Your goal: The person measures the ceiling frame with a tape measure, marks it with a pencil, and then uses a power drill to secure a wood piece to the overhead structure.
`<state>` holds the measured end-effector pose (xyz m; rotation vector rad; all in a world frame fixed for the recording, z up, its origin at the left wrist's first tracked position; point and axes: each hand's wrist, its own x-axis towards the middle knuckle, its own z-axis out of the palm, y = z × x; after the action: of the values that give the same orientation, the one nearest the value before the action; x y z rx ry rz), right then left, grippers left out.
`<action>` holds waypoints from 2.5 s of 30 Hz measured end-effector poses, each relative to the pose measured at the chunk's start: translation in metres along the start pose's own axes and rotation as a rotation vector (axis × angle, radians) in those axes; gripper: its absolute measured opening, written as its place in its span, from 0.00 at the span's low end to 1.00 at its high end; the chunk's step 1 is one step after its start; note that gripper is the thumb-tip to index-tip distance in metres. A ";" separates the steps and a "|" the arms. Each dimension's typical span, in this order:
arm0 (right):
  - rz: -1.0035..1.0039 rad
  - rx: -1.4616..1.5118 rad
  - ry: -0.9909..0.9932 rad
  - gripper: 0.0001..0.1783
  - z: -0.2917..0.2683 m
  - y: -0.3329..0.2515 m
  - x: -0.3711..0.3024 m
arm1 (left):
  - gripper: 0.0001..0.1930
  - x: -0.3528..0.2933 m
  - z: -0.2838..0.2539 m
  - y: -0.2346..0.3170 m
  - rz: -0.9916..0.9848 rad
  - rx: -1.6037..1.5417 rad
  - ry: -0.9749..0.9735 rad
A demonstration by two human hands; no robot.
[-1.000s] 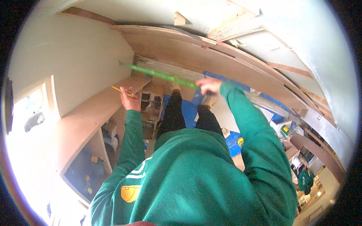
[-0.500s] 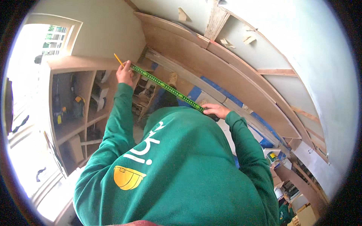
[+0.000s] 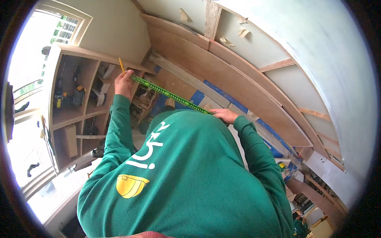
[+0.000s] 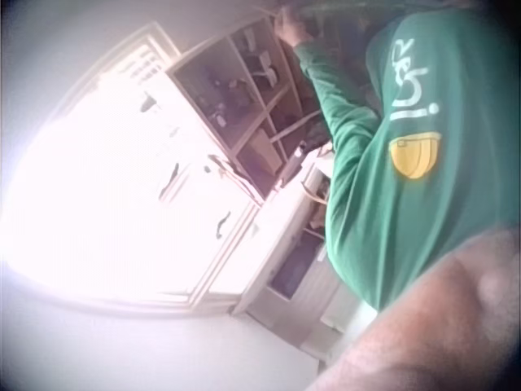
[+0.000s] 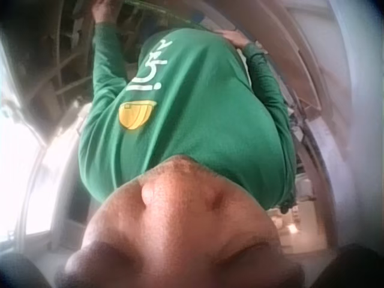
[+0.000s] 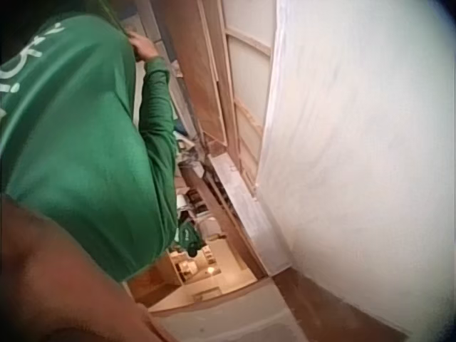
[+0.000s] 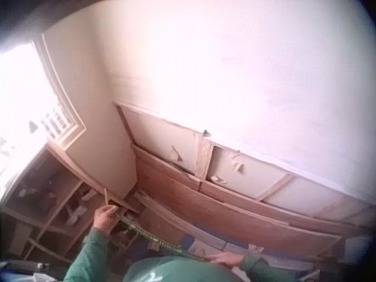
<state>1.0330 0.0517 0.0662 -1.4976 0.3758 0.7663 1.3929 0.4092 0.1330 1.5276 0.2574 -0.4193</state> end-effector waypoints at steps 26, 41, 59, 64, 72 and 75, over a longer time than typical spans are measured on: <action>-0.252 0.050 0.368 0.18 0.177 -0.217 0.162 | 0.14 -0.035 -0.038 0.045 0.278 0.714 -0.678; 0.029 0.952 0.344 0.24 0.206 -0.196 0.116 | 0.22 -0.030 -0.117 -0.033 -0.021 0.314 -0.665; -0.274 0.376 0.492 0.39 0.243 -0.206 0.117 | 0.19 -0.056 -0.073 -0.029 -0.394 -0.047 -0.784; -0.202 0.215 0.565 0.43 0.247 -0.205 0.126 | 0.22 -0.065 -0.071 -0.020 -0.514 -0.361 -0.890; -0.284 0.239 0.625 0.44 0.261 -0.209 0.133 | 0.25 -0.075 -0.071 0.000 -0.722 -0.515 -1.033; -0.111 0.316 0.588 0.38 0.262 -0.224 0.128 | 0.25 -0.070 -0.079 -0.011 -0.710 -0.497 -0.979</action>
<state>1.2124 0.3564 0.1688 -1.4053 0.8073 0.1500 1.3330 0.4956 0.1489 0.5765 0.0998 -1.4782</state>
